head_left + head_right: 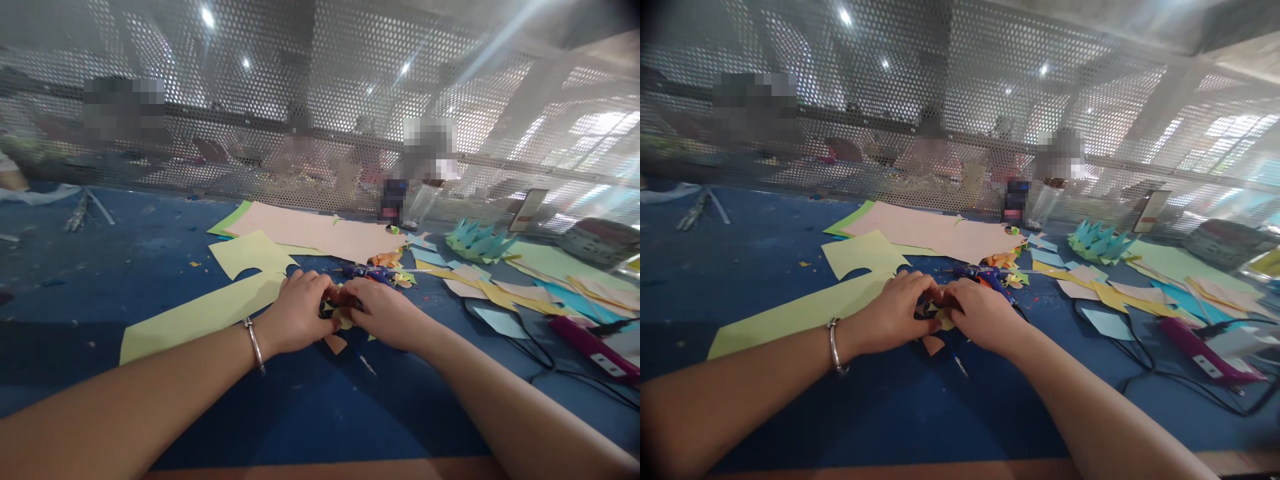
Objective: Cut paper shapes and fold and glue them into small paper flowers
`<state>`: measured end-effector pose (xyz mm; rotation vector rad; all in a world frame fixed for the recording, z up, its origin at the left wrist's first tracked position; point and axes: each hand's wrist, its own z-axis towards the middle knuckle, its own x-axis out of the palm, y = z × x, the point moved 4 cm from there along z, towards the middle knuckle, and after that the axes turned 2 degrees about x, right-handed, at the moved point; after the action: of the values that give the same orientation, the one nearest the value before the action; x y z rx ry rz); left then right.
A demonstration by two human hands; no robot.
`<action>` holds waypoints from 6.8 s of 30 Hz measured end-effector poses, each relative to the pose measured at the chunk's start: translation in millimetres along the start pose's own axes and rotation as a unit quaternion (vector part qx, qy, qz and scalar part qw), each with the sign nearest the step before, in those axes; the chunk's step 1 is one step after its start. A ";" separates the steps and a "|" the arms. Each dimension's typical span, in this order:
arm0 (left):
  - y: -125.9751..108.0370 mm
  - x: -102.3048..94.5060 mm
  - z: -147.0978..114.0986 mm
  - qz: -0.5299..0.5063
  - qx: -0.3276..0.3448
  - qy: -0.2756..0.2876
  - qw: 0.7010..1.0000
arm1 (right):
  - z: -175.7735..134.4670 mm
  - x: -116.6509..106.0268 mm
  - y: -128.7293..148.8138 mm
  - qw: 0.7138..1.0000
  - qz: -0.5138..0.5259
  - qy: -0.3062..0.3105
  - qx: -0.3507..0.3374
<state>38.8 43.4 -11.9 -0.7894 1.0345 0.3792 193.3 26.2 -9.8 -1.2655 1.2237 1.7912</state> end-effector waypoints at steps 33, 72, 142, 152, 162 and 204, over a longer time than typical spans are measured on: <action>16.4 -8.4 3.5 -0.577 -0.224 -0.016 0.785 | -10.9 -24.6 19.1 0.980 0.102 -0.137 -0.103; -2.5 -21.6 -4.6 -0.425 -0.078 -0.081 0.898 | -8.1 -24.1 13.6 0.962 0.170 -0.211 -0.038; 13.1 -19.0 -3.0 -0.585 -0.239 -0.064 0.772 | -14.9 -24.8 22.7 0.968 0.042 -0.198 -0.147; 4.5 -12.5 -7.4 -0.640 -0.254 -0.035 0.724 | -17.4 -21.5 30.9 0.954 -0.026 -0.224 -0.199; -6.7 -17.0 -7.4 -0.595 -0.221 -0.018 0.773 | -14.8 -22.3 22.4 0.953 0.093 -0.245 -0.152; -11.2 -27.1 -12.3 -0.325 -0.088 -0.059 0.940 | -13.3 -26.0 17.2 0.950 0.202 -0.220 -0.093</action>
<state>25.2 28.9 13.0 -1.2021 0.5809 -0.0532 192.4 8.0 18.7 -0.6702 1.1241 2.3717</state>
